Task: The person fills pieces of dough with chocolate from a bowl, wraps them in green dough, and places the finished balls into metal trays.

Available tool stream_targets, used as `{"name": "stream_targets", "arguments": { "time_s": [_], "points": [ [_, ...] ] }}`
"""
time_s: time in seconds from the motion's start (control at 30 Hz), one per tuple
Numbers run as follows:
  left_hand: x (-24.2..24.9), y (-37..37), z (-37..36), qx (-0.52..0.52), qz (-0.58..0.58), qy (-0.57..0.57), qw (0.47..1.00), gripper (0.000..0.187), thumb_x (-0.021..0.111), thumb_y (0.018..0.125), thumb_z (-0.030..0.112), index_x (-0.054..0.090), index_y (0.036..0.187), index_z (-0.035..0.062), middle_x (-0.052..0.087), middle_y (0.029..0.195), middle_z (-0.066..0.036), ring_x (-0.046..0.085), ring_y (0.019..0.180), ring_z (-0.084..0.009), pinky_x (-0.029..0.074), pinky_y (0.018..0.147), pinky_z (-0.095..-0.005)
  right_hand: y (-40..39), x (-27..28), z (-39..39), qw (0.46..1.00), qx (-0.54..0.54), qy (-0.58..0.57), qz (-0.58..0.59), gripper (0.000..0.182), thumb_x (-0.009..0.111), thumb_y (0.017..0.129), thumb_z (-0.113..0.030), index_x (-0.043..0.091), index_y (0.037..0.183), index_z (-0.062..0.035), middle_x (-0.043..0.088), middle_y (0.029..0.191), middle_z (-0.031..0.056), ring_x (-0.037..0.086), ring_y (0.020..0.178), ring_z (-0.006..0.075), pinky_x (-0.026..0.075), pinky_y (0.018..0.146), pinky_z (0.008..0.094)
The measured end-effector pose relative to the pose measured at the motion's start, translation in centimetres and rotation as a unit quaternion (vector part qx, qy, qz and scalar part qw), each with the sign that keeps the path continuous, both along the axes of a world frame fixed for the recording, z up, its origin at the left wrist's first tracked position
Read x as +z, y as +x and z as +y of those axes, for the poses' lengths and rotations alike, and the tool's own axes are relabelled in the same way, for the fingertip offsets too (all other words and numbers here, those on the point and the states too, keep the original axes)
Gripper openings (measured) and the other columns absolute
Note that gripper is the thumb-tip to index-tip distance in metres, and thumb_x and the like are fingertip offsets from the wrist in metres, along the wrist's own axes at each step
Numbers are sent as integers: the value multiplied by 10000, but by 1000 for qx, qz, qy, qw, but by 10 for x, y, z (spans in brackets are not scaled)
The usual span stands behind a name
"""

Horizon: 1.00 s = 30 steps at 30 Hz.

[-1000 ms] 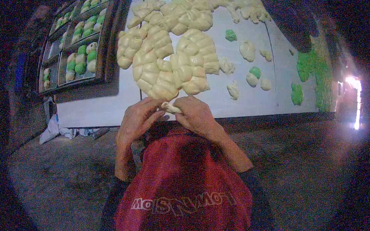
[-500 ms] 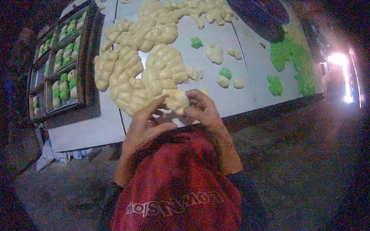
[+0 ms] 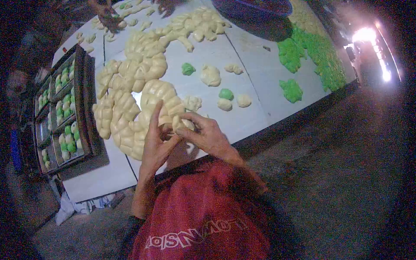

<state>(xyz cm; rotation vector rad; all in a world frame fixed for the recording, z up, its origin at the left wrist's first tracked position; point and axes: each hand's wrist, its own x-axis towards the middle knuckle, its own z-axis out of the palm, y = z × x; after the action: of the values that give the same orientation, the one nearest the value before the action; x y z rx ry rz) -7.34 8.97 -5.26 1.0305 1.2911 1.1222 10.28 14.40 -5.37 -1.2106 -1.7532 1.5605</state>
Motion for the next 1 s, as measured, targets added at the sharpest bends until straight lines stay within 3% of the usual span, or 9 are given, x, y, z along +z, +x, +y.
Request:
{"name": "stream_targets", "arguments": {
  "time_s": [0.2,0.3,0.4,0.47,0.5,0.67,0.77,0.8,1.0],
  "points": [
    [23,7,32,70,74,72,992,1054,761,845,98,23,1597,138,567,1319,-262,683,938,-233,557,737,-308,8,40,70,981,-161,58,95,341,717,912,-175,632,1189,4,686,964,56,639,844,93,564,743,264],
    [33,-1,41,66,82,3,994,885,766,859,157,240,1568,102,567,1342,-230,675,974,-204,565,742,-309,20,51,135,954,-212,147,154,366,655,962,-316,648,1187,-27,674,907,40,625,787,71,497,603,226],
    [23,-4,40,33,119,-25,992,675,738,875,128,437,1476,67,597,1327,-180,651,1042,-217,558,866,-350,49,29,200,957,-141,212,-140,409,623,936,-367,666,1186,-46,711,930,99,680,812,214,535,697,348],
    [19,-6,35,1,134,-48,990,638,725,887,129,456,1460,52,599,1326,-176,654,1046,-223,555,871,-350,80,-13,232,836,-79,359,-408,428,616,909,-371,669,1194,-56,722,962,138,692,858,310,539,784,412],
    [18,-7,34,-8,141,-59,988,620,719,893,130,465,1452,44,600,1325,-174,656,1048,-226,554,873,-350,79,1,221,862,-105,324,-375,432,633,865,-328,666,1202,-61,710,995,184,666,926,393,505,878,460],
    [9,11,41,40,80,-86,992,549,740,891,174,545,1384,28,651,1255,-149,655,958,-179,538,826,-321,112,-41,197,862,44,436,-254,384,662,867,-251,662,1190,-44,706,960,173,675,894,367,529,839,416],
    [7,26,58,-6,133,-78,988,547,741,889,180,548,1388,66,635,1286,-126,680,996,-195,553,823,-323,117,-40,195,951,-42,252,-175,357,681,870,-209,660,1181,-34,696,880,122,679,789,282,547,743,364],
    [6,35,65,-4,142,-53,988,541,760,876,197,570,1367,73,642,1277,-112,679,961,-184,548,794,-315,117,-51,193,987,-99,81,-97,328,692,901,-219,650,1168,-33,689,847,72,646,698,158,535,637,292],
    [16,84,110,37,178,66,981,620,830,793,219,590,1341,56,655,1227,-138,672,897,-184,545,752,-304,88,-6,148,967,-112,-168,153,307,630,982,-242,599,1192,-21,683,916,45,637,711,92,508,580,231]
  ]
}}
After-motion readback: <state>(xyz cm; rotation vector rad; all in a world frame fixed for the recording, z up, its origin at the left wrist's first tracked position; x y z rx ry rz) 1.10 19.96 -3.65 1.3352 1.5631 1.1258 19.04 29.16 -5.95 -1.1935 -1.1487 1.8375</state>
